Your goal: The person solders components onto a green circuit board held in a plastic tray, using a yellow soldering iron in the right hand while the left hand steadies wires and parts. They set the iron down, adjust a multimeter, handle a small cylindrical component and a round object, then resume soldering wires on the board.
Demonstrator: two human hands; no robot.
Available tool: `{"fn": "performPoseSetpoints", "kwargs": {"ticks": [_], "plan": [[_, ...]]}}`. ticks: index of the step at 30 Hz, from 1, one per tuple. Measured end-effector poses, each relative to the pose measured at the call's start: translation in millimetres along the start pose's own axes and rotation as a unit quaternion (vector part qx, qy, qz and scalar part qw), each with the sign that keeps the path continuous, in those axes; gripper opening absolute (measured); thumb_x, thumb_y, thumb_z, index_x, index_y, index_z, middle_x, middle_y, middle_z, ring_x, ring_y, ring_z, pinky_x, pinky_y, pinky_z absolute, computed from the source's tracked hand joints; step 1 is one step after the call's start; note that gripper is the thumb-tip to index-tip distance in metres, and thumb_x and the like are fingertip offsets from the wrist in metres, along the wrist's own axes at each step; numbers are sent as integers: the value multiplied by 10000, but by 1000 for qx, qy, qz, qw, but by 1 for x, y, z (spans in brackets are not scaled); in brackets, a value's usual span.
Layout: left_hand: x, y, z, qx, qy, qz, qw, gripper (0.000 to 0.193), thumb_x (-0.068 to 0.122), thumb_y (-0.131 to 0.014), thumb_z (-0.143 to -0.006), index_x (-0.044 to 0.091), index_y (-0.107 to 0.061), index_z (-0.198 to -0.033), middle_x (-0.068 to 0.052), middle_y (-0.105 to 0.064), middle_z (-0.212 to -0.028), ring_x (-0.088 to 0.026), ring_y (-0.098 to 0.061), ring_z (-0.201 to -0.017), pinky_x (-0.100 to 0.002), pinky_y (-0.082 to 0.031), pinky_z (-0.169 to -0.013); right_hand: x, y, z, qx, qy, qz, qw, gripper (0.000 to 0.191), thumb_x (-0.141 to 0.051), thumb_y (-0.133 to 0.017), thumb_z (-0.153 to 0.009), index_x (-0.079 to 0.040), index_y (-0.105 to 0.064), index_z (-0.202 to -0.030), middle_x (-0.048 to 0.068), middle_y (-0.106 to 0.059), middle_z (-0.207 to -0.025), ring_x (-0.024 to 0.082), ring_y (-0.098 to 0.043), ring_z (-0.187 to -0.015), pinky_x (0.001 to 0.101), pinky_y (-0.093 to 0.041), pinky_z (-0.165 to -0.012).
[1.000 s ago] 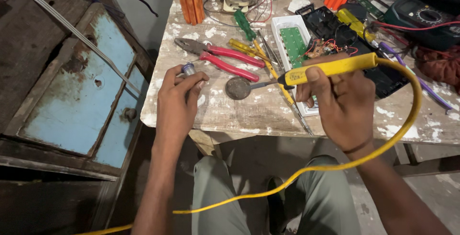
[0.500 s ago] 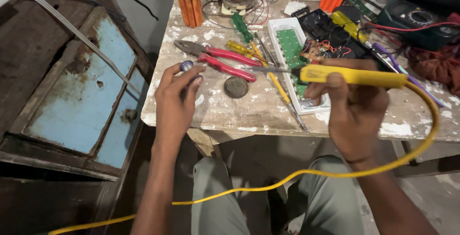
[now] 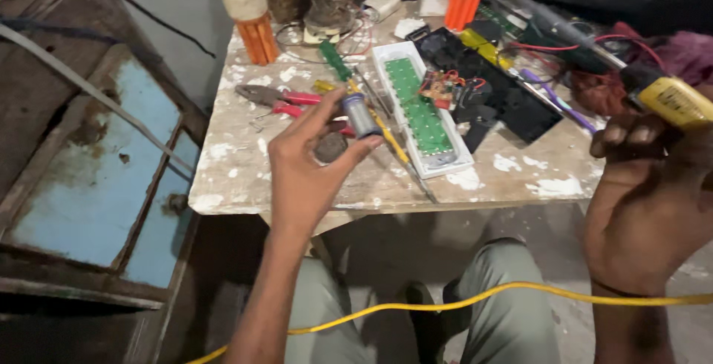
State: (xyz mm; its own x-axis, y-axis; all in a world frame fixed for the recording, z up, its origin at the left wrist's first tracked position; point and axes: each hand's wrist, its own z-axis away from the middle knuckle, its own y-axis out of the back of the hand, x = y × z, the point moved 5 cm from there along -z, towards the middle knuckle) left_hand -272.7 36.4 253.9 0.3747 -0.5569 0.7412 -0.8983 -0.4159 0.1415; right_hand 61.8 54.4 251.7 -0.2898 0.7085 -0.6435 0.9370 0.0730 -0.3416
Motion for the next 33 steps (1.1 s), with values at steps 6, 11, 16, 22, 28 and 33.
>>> {"fn": "performPoseSetpoints", "kwargs": {"ticks": [6,11,16,22,28,33], "plan": [[6,-55,0,-30,59,169,983,595,56,-877,-816,-17,-634,-1354,-107,-686,-1294,-134,-699,-1120,-278,-609,-998,-20,40,-11,56,-5,-3,998,228,-128,-513,-1245,46,-518,-1393,100,-551,-1058,147,-527,-877,290,-458,-821],[17,-74,2,-55,-6,52,997,570,65,-905,-818,-6,-675,-1335,-123,-686,-1284,-157,-664,-1134,-288,-562,-955,-48,46,-6,48,103,193,975,257,-132,-642,-1239,-3,-473,-1383,88,-608,-1136,135,-595,-816,263,-525,-753],[28,-96,0,-63,11,66,996,583,72,-881,-828,16,-657,-1362,-93,-723,-1278,-146,-681,-1139,-274,-563,-946,-65,79,5,46,217,362,905,234,-68,-628,-1289,54,-467,-1407,148,-603,-1184,194,-615,-910,291,-515,-824],[37,-123,-7,-100,26,60,993,364,76,-856,-815,60,-762,-1166,-75,-722,-1236,-154,-737,-1066,-264,-655,-904,-62,108,-1,80,232,317,916,347,-145,-637,-1242,60,-422,-1422,157,-613,-1208,182,-631,-899,258,-550,-778],[36,-118,-18,-82,-101,-66,989,324,65,-877,-806,45,-775,-1113,-108,-715,-1223,-215,-748,-1029,-314,-592,-893,-57,79,9,14,182,310,933,437,-323,-638,-1195,31,-407,-1308,115,-575,-1045,146,-623,-775,247,-539,-728],[24,-124,-22,-89,-104,-79,987,309,85,-878,-817,62,-786,-1112,-110,-718,-1232,-207,-745,-1019,-326,-588,-893,-40,63,16,-1,116,322,940,409,-344,-607,-1228,19,-420,-1224,99,-600,-930,144,-619,-720,246,-509,-690]]}}
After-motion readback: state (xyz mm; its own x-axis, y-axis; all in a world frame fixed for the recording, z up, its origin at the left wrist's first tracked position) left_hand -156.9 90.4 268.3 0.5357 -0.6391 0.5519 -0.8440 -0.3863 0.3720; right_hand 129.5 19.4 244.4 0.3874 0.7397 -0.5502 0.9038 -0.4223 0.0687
